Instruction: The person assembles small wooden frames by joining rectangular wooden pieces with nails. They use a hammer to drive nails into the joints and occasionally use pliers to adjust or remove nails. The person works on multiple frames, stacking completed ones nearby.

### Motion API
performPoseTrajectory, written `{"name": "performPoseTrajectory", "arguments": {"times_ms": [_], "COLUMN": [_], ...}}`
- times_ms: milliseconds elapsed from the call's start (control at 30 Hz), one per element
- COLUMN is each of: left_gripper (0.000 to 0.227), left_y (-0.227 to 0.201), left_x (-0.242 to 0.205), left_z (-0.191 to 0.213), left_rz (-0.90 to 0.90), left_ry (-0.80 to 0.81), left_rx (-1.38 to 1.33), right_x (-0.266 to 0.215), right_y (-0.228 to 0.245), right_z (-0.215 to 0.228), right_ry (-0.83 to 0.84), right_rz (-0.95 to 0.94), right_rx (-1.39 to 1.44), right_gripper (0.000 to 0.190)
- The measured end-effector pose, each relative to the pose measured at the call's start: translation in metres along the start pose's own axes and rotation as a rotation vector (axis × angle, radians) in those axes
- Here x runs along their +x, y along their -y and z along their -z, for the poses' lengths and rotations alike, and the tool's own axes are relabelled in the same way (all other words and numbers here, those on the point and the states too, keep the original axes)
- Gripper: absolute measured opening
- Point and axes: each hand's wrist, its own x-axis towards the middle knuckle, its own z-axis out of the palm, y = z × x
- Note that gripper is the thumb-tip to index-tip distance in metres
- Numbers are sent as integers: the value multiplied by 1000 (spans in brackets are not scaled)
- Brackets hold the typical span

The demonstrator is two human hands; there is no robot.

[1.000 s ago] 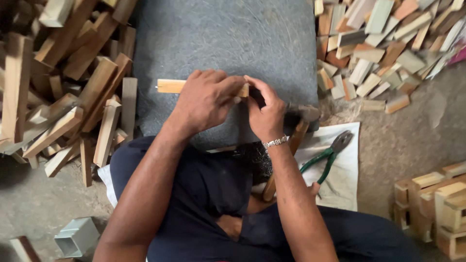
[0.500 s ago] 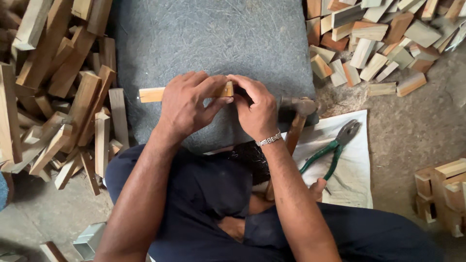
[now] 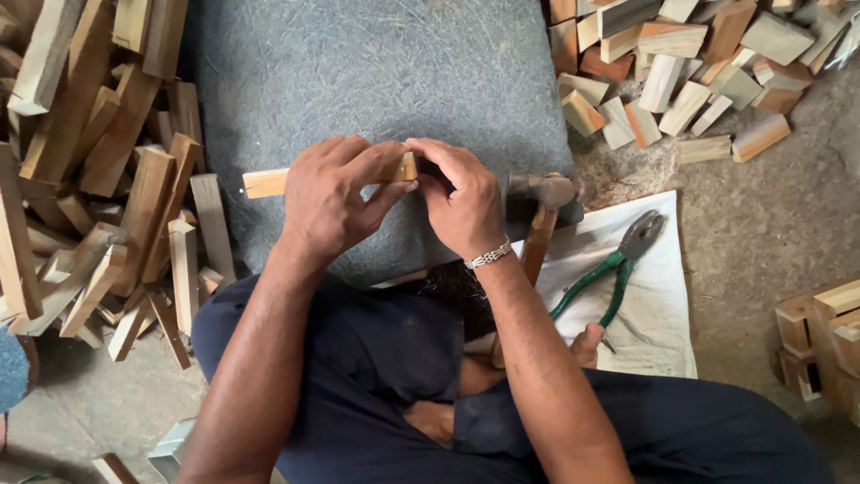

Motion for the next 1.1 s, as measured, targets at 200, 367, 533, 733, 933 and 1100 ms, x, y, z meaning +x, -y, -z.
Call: {"name": "performPoseTrajectory", "arguments": {"times_ms": [200, 367, 533, 733, 933, 1100], "left_gripper": [39, 37, 39, 38, 33, 21], "left_y": [-2, -6, -5, -1, 5, 15], "left_x": [1, -3, -6, -12, -19, -14], "left_z": [-2, -2, -3, -2, -9, -12], "left_rz": [5, 42, 36, 85, 56, 93], "left_ry": [-7, -16, -50, -52, -159, -116], "left_rx": [32, 39, 26, -25, -69, -93], "right_x": [5, -1, -60, -142, -157, -131], "right_y": [0, 13, 16, 8, 32, 118], "right_z": [1, 6, 27, 45, 55, 55], "right_ry": [-25, -30, -354, -205, -120, -25], "right_rz": [43, 55, -43, -995, -975, -780], "right_rx": [-22, -37, -291, 337, 958, 105], "right_gripper": [43, 45, 41, 41, 39, 38]}}
